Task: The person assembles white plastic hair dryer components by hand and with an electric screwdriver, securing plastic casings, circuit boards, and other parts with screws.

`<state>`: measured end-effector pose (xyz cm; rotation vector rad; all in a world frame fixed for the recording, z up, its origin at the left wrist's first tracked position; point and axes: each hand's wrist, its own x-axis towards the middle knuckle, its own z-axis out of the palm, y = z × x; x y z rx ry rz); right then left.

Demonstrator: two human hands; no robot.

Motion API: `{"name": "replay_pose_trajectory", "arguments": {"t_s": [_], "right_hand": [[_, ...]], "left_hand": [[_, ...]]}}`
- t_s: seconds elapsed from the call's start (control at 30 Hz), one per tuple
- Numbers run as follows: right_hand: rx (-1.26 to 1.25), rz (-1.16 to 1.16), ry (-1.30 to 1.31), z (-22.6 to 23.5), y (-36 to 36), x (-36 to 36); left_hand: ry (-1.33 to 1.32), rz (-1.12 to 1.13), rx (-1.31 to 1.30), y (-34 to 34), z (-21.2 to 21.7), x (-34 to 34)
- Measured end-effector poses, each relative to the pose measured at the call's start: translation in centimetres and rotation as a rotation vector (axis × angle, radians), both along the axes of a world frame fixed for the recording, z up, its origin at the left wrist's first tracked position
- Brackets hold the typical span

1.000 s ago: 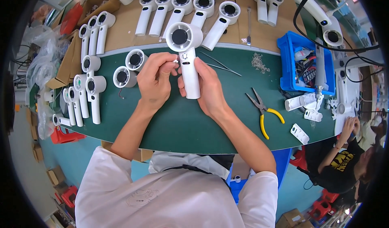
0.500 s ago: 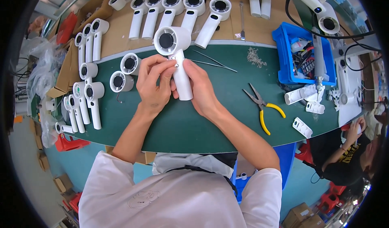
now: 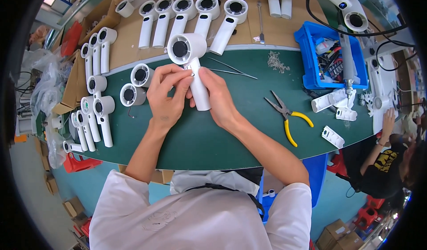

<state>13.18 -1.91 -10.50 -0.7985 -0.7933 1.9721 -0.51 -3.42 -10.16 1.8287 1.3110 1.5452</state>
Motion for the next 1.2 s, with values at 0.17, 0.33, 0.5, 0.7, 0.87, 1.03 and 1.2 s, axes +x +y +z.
{"name": "replay_pose_trajectory", "arguments": {"t_s": [0.17, 0.33, 0.5, 0.7, 0.87, 1.03, 1.2], "right_hand": [[0.022, 0.026, -0.006, -0.2, 0.2, 0.3], [0.181, 0.015, -0.137, 0.5, 0.0, 0.3], [0.264, -0.058, -0.193, 1.1, -0.5, -0.1], [0.299, -0.038, -0.224, 1.0, -0.4, 0.2], [0.3, -0.04, -0.182, 0.8, -0.9, -0.2], [0.413, -0.06, -0.237, 0.4, -1.2, -0.3], [0.417, -0.065, -0.159, 0.8, -0.7, -0.2]], "left_hand": [[-0.217, -0.122, -0.1, 0.6, -0.6, -0.4], [-0.637, -0.169, -0.456, 0.5, -0.1, 0.2], [-0.667, -0.298, -0.522, 0.4, -0.2, 0.0], [-0.614, -0.297, -0.491, -0.4, 0.8, 0.4], [-0.567, -0.249, -0.443, -0.7, 0.8, 0.5], [-0.538, -0.224, -0.425, -0.7, 0.6, 0.5], [-0.512, -0.321, -0.368, -0.3, -0.1, -0.3]]}}
